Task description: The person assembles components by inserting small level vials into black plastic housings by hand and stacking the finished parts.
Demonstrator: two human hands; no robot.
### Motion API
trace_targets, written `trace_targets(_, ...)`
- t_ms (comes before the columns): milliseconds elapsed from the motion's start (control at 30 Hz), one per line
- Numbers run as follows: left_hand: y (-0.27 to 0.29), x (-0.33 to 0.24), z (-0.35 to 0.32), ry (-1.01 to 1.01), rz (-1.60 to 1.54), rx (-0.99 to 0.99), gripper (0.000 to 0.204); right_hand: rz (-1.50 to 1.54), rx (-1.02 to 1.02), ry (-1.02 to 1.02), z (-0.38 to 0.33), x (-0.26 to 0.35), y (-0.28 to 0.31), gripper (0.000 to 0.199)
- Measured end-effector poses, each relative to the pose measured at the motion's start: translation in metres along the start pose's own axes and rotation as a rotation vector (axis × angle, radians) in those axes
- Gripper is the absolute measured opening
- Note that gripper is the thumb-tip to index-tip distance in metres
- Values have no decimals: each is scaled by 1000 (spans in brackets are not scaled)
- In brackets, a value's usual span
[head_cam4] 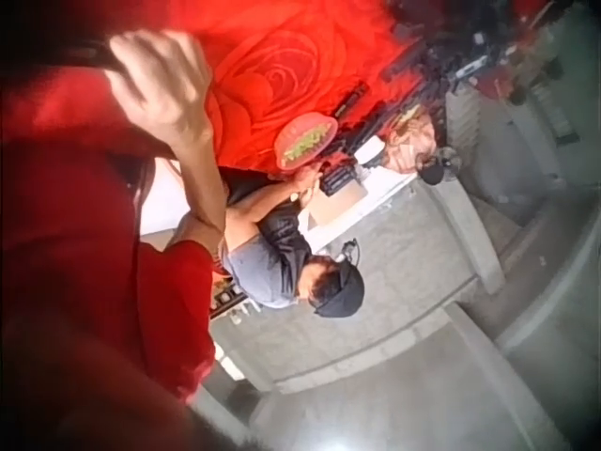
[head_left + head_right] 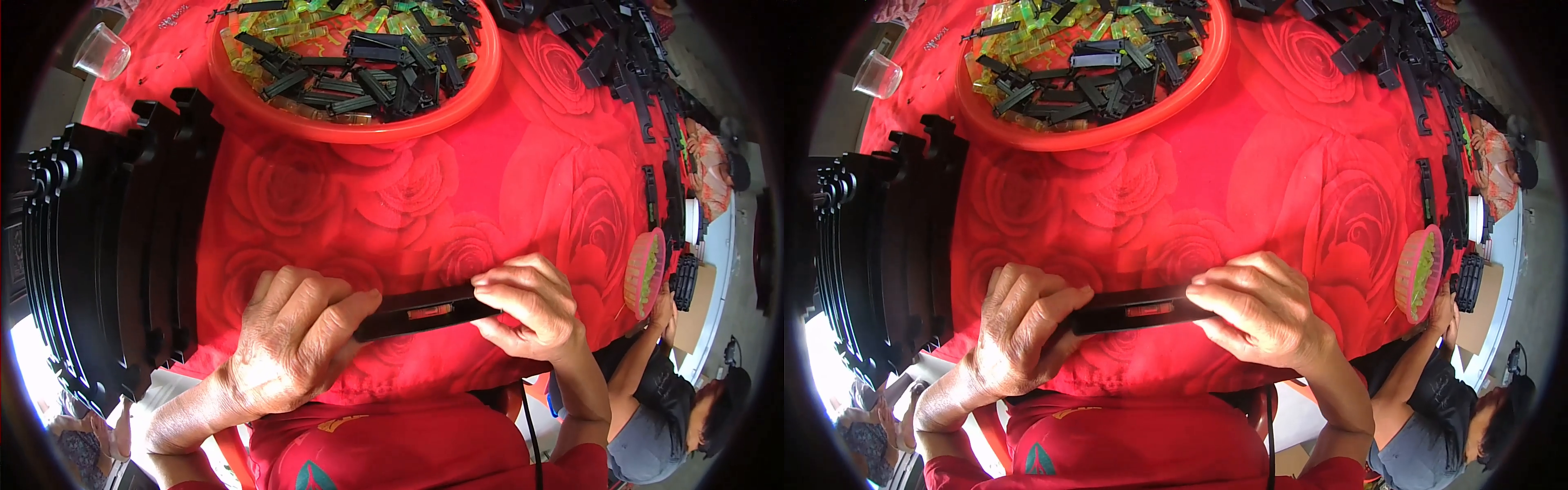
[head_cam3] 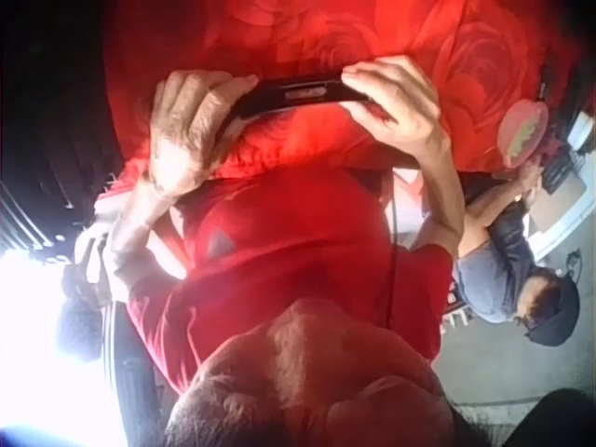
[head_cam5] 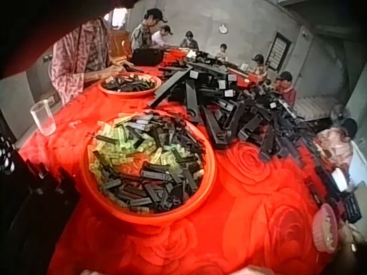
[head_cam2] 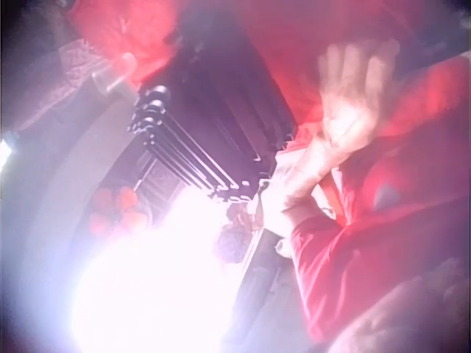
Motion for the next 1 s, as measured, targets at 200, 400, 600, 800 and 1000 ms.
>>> trace_targets(200,-2,-4,3,-11,35,54,58,1,1,-28,-10,-2,-1,45)
trace_targets(400,-6,-7,5,-21,50,44,56,-22,0,1,-13,0,0,42)
trace_targets(600,5,-17,9,-6,22,-9,53,-129,-38,56,-4,19,4,29)
trace_targets(800,-12,-37,22,-151,106,119,40,-100,123,105,10,27,-11,22)
trace_targets(1000,-18,-35,30,-122,68,233,34,-53,155,83,18,24,-15,20)
Point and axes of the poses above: each hand's wrist, its own z-axis towards the middle knuckle, its own y-axis out of the back of the hand, x = y × z, the point moved 10 cm from there along z, towards the middle knuckle, and after that the axes turned 6 degrees about x, right-handed, at the moved point
